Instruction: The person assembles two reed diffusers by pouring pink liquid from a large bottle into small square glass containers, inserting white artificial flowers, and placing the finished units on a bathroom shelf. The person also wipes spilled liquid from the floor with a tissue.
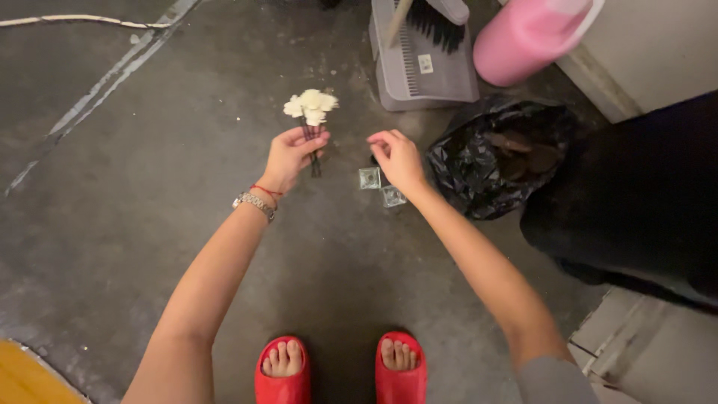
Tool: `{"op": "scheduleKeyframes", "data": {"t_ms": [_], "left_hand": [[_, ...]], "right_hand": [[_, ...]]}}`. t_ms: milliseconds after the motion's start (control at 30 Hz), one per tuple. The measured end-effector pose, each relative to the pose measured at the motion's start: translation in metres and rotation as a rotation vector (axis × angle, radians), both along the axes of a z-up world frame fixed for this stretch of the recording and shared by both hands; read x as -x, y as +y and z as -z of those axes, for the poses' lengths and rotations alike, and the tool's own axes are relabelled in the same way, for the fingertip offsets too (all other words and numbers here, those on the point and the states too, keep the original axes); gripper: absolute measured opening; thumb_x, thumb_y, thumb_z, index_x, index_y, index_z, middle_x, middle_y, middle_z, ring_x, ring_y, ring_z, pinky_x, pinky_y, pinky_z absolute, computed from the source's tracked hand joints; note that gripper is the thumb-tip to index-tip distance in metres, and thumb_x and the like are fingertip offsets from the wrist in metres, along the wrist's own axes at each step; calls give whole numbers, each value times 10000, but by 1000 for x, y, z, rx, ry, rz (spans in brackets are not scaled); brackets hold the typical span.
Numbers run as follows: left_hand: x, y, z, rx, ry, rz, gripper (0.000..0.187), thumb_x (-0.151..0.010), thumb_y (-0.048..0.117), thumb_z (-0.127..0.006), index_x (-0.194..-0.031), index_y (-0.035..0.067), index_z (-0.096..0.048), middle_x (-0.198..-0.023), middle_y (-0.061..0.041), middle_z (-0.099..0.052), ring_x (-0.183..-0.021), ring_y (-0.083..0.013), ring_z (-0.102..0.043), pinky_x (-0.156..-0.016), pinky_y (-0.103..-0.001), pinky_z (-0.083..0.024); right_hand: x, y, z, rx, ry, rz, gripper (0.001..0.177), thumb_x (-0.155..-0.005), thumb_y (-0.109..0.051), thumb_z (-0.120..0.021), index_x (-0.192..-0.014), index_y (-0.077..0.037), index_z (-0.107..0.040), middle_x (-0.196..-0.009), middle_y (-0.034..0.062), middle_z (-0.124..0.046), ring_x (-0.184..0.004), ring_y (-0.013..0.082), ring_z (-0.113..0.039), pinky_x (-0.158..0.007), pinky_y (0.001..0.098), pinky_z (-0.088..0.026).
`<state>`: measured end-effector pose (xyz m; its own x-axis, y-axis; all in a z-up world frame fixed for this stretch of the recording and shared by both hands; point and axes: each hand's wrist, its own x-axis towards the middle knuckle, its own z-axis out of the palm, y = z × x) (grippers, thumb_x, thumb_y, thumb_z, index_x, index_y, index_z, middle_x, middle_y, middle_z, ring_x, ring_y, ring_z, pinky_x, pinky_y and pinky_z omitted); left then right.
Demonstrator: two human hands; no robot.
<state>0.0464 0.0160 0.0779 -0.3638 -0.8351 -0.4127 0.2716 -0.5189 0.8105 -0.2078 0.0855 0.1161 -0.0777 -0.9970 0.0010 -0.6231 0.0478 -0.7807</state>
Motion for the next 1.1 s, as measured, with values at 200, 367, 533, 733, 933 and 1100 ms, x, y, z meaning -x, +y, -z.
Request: {"op": "scheduleKeyframes", "data": {"t_ms": [200, 367, 533, 733, 933, 1100], "left_hand": [[36, 12, -45, 6, 146, 79, 259, -938, 69, -711, -1192, 18, -711, -1099, -24, -735, -964, -104, -688, -879, -300, -593], [50, 27, -84, 78, 103, 161, 247, -956, 102, -701, -1186, 16, -721, -1067, -10, -724, -955, -84, -672, -889, -295, -602], [50, 34, -118, 113, 111, 194, 242, -999, 167, -664, -1182, 22, -729, -1026, 1, -704, -906, -68, -667, -858, -294, -626], [54, 44, -154, 510, -214, 168, 248, -993, 145, -723, -1174, -19, -767, -853, -12, -714, -730, -49, -625, -697, -272, -555], [60, 51, -178, 417, -58, 129, 300, -985, 152, -660, -1231, -15, -694, -916, -2, -773, -727, -24, -666, -691, -217, -583], [53, 50, -177, 513, -12, 165, 299, -1089, 188, -570, -1288, -1, -690, -950, 1, -733, -686, -2, -477, -610, -174, -420]], "right_hand": [[-27, -13, -17, 61, -480, 81, 287, -911, -192, -796, -1168, -69, -763, -968, -6, -696, -766, 69, -596, -689, 242, -485], [-32, -8, -40, 45, -718, 196, 269, -883, -169, -819, -1094, -12, -760, -972, 3, -747, -853, 46, -654, -753, 224, -503], [-22, 5, -73, -4, -760, 223, 240, -904, -204, -792, -1073, -35, -782, -933, -24, -743, -815, 28, -611, -675, 216, -436], [-28, 19, -96, 61, -815, 248, 241, -913, -208, -789, -1083, -38, -786, -906, -28, -734, -773, 32, -569, -660, 215, -411], [-18, 23, -125, 193, -1114, 283, 131, -1016, -171, -651, -1037, -43, -636, -931, 2, -667, -866, 90, -625, -764, 255, -502], [1, 20, -147, 325, -1187, 174, 82, -1101, -134, -512, -1107, -56, -533, -874, 3, -539, -767, 100, -530, -723, 265, -456]]}}
